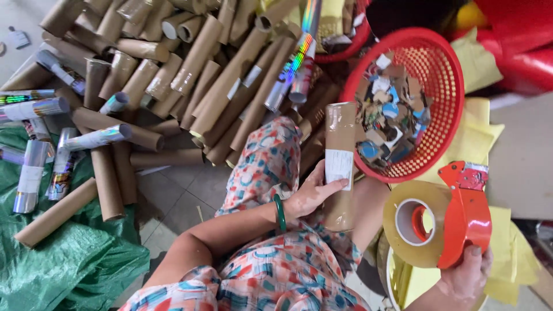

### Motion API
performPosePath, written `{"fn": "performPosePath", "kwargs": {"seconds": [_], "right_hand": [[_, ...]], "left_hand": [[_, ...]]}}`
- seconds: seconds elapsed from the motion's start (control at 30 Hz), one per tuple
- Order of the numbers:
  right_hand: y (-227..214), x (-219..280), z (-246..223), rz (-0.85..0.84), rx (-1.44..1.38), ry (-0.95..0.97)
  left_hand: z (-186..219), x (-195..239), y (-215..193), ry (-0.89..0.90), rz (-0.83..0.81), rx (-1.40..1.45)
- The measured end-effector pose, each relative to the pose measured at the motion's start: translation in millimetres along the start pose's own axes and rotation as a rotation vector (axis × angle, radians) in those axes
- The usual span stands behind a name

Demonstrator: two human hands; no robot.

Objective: The person seals the ends of cardboard tubes by hand and using a tape dispenser. The person places cardboard circles into the ends of the tubes and applies packing tape to secure them, handling multiple tubes and circular cardboard inserts.

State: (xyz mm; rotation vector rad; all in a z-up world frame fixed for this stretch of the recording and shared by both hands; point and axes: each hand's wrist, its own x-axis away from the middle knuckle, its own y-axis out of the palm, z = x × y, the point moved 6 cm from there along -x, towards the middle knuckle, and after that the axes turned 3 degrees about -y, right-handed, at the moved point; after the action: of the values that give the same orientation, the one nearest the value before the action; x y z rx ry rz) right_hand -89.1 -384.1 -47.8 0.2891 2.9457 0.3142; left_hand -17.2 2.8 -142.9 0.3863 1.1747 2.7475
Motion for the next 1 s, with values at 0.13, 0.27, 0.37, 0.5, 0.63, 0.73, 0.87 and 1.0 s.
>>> {"fn": "performPosePath", "kwargs": {"seconds": [0.13,0.27,0.37,0.5,0.63,0.73,0.87,1.0], "right_hand": [[8,-22,4,0.114,0.143,0.041],[42,-45,4,0.125,0.217,0.061],[61,-55,-2,0.058,0.204,0.055],[48,-53,13,0.092,0.169,0.077],[17,-30,37,0.211,0.214,0.111],[74,-17,32,0.273,0.296,0.193],[80,22,54,0.405,0.528,0.4],[162,20,61,0.231,0.362,0.438]], "left_hand": [[23,-13,-32,-0.052,0.145,0.266],[125,-28,-36,0.283,0.078,0.529],[213,-2,-23,0.714,-0.006,0.051],[183,-28,-28,0.614,0.0,-0.012],[127,-50,-40,0.37,0.073,-0.071],[106,-59,-53,0.231,0.11,-0.02],[123,-73,-59,0.356,0.151,-0.346],[119,-77,-53,0.288,0.109,-0.294]]}}
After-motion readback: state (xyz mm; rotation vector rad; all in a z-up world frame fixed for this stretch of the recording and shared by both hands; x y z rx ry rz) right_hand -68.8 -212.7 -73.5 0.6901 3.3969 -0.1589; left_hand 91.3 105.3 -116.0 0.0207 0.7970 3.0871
